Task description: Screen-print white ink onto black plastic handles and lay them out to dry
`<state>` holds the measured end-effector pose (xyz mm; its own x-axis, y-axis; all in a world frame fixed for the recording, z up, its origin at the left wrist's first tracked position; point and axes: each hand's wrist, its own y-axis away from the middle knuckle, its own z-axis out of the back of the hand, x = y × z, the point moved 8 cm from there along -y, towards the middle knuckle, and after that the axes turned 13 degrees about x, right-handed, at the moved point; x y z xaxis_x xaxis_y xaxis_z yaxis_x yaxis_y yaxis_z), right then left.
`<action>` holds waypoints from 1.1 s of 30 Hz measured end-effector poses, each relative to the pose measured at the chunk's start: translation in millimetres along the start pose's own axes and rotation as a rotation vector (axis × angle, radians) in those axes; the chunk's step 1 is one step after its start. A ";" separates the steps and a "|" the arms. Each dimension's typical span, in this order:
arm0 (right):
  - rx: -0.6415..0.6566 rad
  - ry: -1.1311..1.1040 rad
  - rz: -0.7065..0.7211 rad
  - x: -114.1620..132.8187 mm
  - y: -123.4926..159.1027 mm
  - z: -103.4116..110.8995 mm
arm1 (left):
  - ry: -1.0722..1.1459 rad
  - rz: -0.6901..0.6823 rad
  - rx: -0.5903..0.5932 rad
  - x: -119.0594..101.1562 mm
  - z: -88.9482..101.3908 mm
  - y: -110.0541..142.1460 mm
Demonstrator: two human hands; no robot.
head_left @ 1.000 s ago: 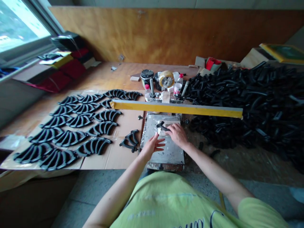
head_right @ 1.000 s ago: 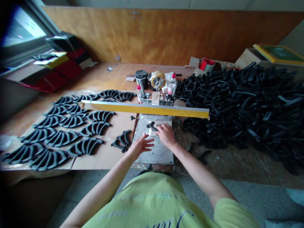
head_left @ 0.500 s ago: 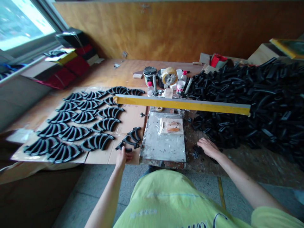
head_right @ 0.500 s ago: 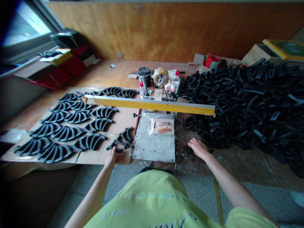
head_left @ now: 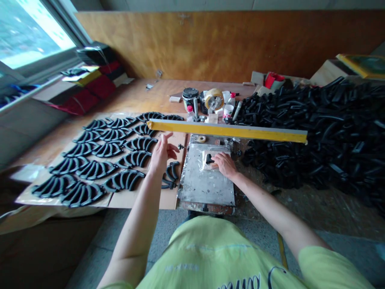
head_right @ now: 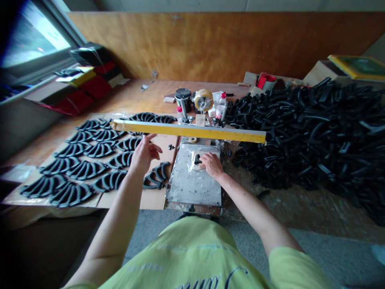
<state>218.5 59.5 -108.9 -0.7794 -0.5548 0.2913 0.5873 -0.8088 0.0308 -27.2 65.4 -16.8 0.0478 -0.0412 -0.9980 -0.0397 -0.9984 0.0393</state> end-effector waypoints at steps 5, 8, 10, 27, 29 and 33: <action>-0.073 -0.030 -0.067 -18.4 12.1 16.1 | 0.111 -0.110 0.045 -43.3 -40.6 -4.3; -0.206 -0.125 -0.295 -73.0 29.0 47.0 | 0.055 -0.072 -0.009 -25.5 -28.6 20.1; -0.267 -0.140 -0.412 -103.2 33.7 68.6 | -0.039 0.059 0.005 3.0 -19.9 40.0; 0.169 0.096 0.226 22.6 -24.5 46.3 | -0.094 0.372 0.091 164.0 -7.4 73.6; 0.222 0.074 0.315 24.6 -15.2 48.2 | -0.090 0.372 0.091 162.7 -7.7 74.3; 0.133 0.027 0.205 14.6 -21.4 55.1 | -0.119 0.367 0.096 157.1 -8.6 73.9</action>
<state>206.5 79.5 -52.7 -0.6451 -0.7114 0.2787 0.7562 -0.6466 0.1000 -14.0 -15.2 -170.2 -0.1024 -0.3846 -0.9174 -0.1264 -0.9097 0.3955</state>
